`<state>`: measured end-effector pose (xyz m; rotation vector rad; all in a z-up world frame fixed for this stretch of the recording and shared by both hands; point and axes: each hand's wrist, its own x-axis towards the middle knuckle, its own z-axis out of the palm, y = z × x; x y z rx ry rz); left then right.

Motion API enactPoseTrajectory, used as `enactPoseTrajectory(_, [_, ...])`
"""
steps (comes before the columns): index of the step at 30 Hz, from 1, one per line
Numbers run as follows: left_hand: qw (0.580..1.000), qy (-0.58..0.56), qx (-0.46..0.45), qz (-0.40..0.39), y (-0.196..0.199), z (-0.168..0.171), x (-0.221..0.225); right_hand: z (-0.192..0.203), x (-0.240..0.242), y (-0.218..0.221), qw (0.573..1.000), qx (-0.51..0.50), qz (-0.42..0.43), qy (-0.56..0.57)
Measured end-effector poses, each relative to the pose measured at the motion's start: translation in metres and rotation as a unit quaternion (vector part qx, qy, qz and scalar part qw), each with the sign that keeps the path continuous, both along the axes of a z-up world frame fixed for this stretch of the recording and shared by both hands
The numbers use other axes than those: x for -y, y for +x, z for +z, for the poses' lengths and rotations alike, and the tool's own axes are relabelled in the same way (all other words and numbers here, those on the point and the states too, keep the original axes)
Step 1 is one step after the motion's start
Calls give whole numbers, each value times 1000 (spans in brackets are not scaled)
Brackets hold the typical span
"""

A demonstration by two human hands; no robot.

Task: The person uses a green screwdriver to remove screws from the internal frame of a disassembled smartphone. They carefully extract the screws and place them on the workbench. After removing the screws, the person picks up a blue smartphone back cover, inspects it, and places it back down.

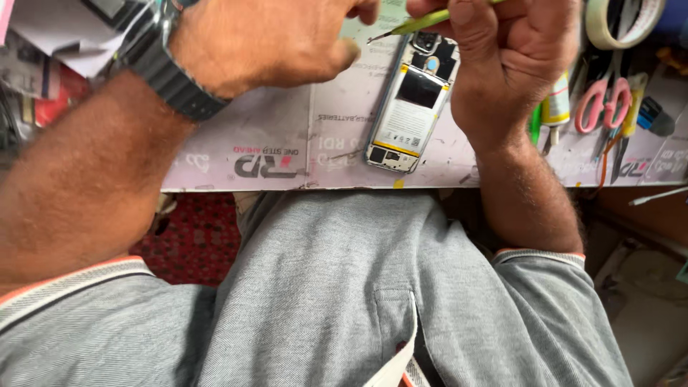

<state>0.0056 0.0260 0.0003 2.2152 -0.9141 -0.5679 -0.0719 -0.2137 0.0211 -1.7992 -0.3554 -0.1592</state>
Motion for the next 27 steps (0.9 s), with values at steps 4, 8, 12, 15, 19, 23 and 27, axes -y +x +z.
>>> enactPoseTrajectory(4, [986,-100,132,-16,6,-3,5,-7,0,5,999,-15,-14,36])
enactPoseTrajectory(8, [963,-90,251,-43,8,0,13,-10,-9,12,998,-4,1,67])
enactPoseTrajectory(12, [984,-58,163,-48,9,-5,8,-16,-6,11,995,-43,1,94])
enactPoseTrajectory(15, [983,-42,169,-52,9,0,5,-17,-2,9,995,-47,1,84])
enactPoseTrajectory(19, [986,-30,157,-44,11,15,5,-12,-2,11,994,-57,0,89])
enactPoseTrajectory(23, [986,-47,155,-44,10,21,4,-10,-3,9,996,-42,6,82])
enactPoseTrajectory(27, [982,-53,178,-46,10,18,3,-5,-1,9,997,-31,13,64])
